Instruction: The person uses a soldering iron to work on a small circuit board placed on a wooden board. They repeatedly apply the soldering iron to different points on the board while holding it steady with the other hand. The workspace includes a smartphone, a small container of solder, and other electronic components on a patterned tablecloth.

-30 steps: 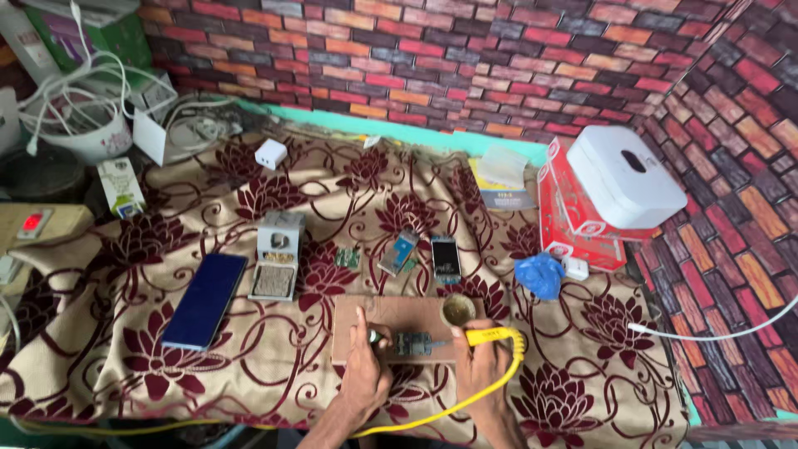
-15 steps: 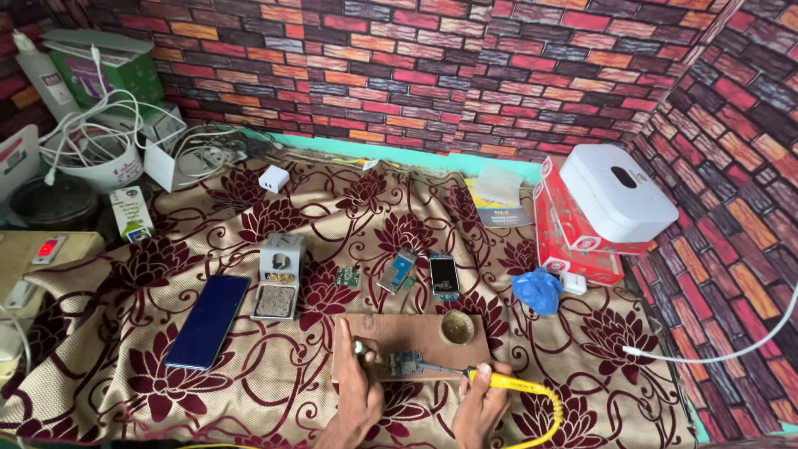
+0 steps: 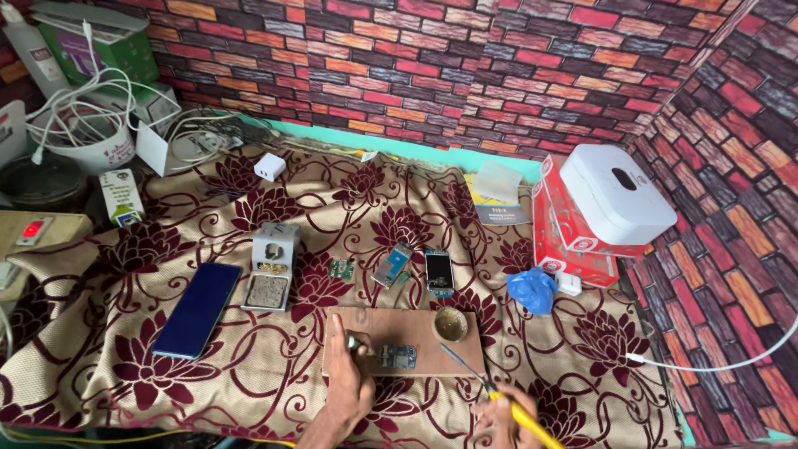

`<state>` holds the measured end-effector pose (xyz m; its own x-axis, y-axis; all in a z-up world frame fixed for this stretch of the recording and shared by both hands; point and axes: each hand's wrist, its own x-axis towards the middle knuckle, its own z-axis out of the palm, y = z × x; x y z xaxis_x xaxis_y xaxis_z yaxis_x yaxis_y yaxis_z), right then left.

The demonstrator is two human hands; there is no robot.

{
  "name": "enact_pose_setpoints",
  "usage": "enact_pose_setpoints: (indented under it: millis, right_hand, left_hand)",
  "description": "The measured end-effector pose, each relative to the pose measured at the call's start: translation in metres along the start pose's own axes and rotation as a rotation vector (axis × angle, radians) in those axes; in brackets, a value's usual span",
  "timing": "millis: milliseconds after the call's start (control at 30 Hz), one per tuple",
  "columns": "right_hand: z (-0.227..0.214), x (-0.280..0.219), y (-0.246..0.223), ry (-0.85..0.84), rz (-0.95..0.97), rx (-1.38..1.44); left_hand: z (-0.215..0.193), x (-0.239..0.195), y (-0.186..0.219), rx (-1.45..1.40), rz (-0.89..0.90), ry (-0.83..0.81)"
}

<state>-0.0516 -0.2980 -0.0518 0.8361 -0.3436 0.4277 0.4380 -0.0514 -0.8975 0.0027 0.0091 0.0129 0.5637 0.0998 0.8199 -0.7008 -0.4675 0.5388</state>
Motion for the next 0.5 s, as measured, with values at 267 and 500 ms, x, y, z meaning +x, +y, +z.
enact_pose_setpoints:
  millis: [267, 500]
  right_hand:
    - [-0.061, 0.023, 0.063, -0.236, -0.011, -0.016]
    - [-0.034, 0.061, 0.029, -0.120, 0.164, 0.013]
  left_hand:
    - [0.008, -0.006, -0.009, -0.139, -0.239, 0.045]
    - [0.038, -0.044, -0.071, -0.282, -0.622, 0.094]
